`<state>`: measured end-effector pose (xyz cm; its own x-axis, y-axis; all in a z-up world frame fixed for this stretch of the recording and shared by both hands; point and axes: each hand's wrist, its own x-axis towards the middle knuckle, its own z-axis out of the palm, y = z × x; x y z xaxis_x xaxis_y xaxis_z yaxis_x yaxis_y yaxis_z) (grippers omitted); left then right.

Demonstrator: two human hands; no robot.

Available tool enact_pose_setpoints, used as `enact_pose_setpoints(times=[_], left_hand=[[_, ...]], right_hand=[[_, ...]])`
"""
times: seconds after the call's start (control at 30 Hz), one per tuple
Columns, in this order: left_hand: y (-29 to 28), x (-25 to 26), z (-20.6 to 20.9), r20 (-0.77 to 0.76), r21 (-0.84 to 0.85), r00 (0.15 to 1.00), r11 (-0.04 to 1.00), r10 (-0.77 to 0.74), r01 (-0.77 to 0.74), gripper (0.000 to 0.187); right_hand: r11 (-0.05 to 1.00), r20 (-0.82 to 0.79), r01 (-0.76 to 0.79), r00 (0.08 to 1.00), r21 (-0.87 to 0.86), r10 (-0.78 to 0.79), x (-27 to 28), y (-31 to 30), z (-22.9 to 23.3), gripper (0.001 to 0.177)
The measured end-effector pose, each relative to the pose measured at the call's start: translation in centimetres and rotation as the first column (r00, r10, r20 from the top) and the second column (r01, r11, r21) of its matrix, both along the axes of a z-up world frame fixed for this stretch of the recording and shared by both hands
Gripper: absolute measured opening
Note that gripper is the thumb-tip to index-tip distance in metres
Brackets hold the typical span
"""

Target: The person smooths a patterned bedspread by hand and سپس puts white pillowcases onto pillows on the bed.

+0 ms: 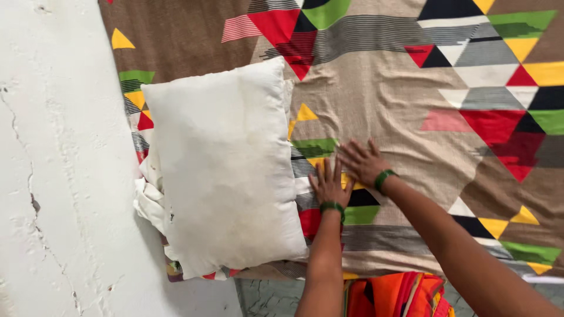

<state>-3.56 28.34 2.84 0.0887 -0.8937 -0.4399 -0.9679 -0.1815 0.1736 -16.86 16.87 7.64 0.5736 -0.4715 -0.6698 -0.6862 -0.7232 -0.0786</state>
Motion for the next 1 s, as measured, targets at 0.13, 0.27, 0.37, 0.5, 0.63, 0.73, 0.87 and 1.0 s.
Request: enact_pose_setpoints(times=[0.13, 0.27, 0.37, 0.5, 0.63, 0.73, 0.87, 1.0], left_hand=[[8.6, -1.1, -0.7, -0.032, 0.136, 0.997, 0.989, 0.063, -0.058, 0.091], [9.7, -0.7, -1.2, -0.002, 0.014, 1.0, 1.0, 0.013, -0.013, 0.083], [8.5, -0.3, -0.5, -0.025, 0.062, 1.0, 0.998, -0.01, 0.012, 0.081], [6.4, 0.1, 2.0, -0.009, 0.296, 0.999, 0.955, -0.034, 0.035, 0.083], [3.2, 1.6, 4.8, -0.16, 0.531, 0.985, 0.847, 0.06, 0.035, 0.075], [3.2, 1.2, 7.4, -0.223, 0.519, 0.965, 0.855, 0.14, -0.004, 0.071], [6.8, -1.7, 13.1, -0.211, 0.349, 0.968, 0.935, 0.14, -0.059, 0.075], [10.6, -1.9, 18.4, -0.098, 0.234, 0.981, 0.962, 0.165, -0.138, 0.074]], right_hand=[[0.999, 0.078, -0.032, 0.997, 0.035, 0.029, -1.6, 6.7, -0.5, 0.068], [0.991, 0.026, -0.078, 0.997, 0.111, 0.076, -2.0, 7.2, -0.2, 0.07], [0.98, 0.036, 0.184, 0.983, -0.081, -0.181, -3.4, 7.6, -0.7, 0.068], [0.968, 0.032, 0.235, 0.972, -0.088, -0.233, -2.7, 9.5, -1.6, 0.067], [0.95, -0.12, 0.279, 0.957, 0.141, -0.263, -1.9, 9.7, -0.1, 0.074], [0.927, -0.242, 0.202, 0.962, 0.316, -0.127, -2.0, 11.9, 2.8, 0.07], [0.917, -0.078, 0.298, 0.955, 0.266, -0.287, -4.7, 16.6, 8.6, 0.073], [0.831, 0.024, 0.426, 0.886, 0.357, -0.464, -7.8, 19.2, 14.0, 0.071]])
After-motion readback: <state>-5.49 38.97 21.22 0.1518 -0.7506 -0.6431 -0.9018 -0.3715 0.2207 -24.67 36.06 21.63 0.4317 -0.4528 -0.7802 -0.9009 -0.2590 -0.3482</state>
